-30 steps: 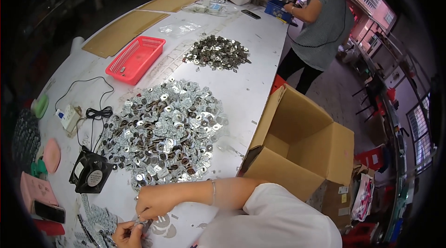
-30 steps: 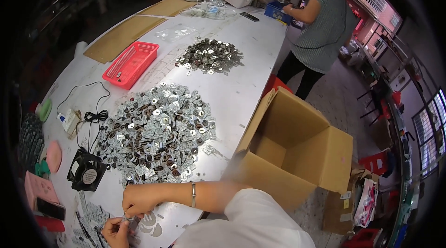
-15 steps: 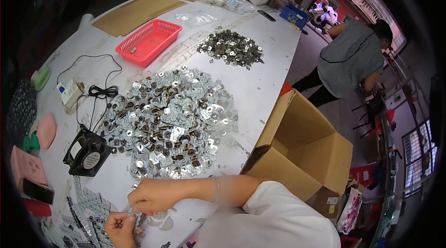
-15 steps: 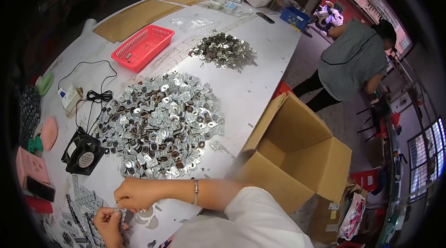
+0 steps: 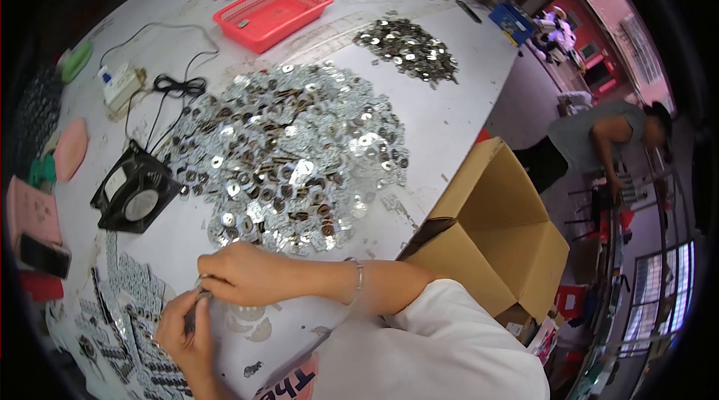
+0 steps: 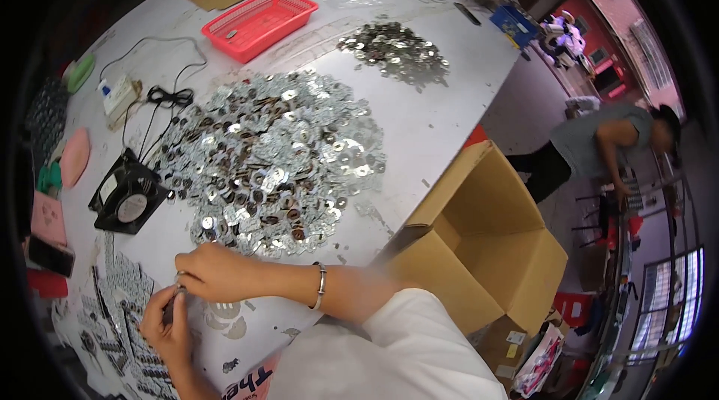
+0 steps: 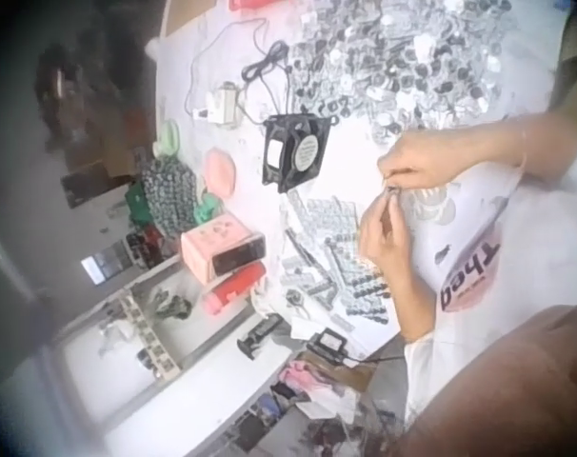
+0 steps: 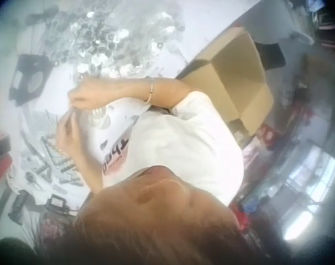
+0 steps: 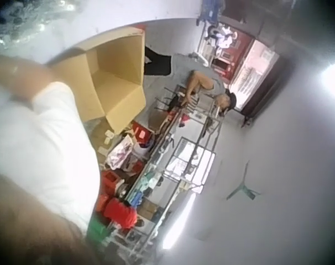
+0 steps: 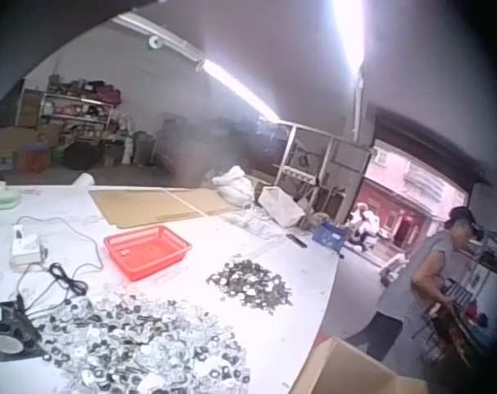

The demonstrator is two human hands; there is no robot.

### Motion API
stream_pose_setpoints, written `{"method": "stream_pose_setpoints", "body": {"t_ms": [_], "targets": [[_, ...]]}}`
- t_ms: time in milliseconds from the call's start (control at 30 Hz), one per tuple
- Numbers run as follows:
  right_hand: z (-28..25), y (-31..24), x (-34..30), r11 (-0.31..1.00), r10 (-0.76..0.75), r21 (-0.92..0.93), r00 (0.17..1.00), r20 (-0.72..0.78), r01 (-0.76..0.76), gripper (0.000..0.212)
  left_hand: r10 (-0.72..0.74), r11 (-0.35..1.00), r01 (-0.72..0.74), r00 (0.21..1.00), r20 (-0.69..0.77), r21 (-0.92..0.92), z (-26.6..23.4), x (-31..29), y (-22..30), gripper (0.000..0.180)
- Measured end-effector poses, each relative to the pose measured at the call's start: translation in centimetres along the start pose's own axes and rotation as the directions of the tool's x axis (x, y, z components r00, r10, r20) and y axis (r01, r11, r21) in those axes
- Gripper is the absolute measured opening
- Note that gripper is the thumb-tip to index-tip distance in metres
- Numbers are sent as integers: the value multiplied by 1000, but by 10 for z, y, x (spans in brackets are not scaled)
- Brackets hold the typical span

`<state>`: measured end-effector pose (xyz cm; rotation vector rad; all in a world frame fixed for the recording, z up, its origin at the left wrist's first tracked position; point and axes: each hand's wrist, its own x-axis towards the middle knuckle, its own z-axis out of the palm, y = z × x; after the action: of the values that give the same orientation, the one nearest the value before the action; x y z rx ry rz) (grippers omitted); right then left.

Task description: The person assembles small components by hand, attaching metal discs to circuit board strips on a workbench.

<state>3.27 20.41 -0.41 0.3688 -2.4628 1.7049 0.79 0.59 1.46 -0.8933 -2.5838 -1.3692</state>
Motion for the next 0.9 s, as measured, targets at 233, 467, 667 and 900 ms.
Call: {"method": "stream_pose_setpoints", "body": {"t_ms": [233, 467, 667, 900], "targets": [[-12, -10, -1, 968, 246, 74, 966, -77, -241, 18, 135, 985, -140, 990, -48, -97, 9, 18, 5, 16], [-2, -15, 2, 908, 378, 210, 925, -37, -363, 17, 121, 987, -133, 985, -124, -93, 3, 13, -4, 17], [-3, -22, 2, 859, 427, 294, 903, 43, -420, 11, 86, 995, -92, 990, -112, -48, 6, 8, -8, 17], [-3, -28, 3, 746, 531, 419, 842, 96, -518, 11, 24, 977, -47, 993, -113, -209, 5, 11, -12, 18]]}}
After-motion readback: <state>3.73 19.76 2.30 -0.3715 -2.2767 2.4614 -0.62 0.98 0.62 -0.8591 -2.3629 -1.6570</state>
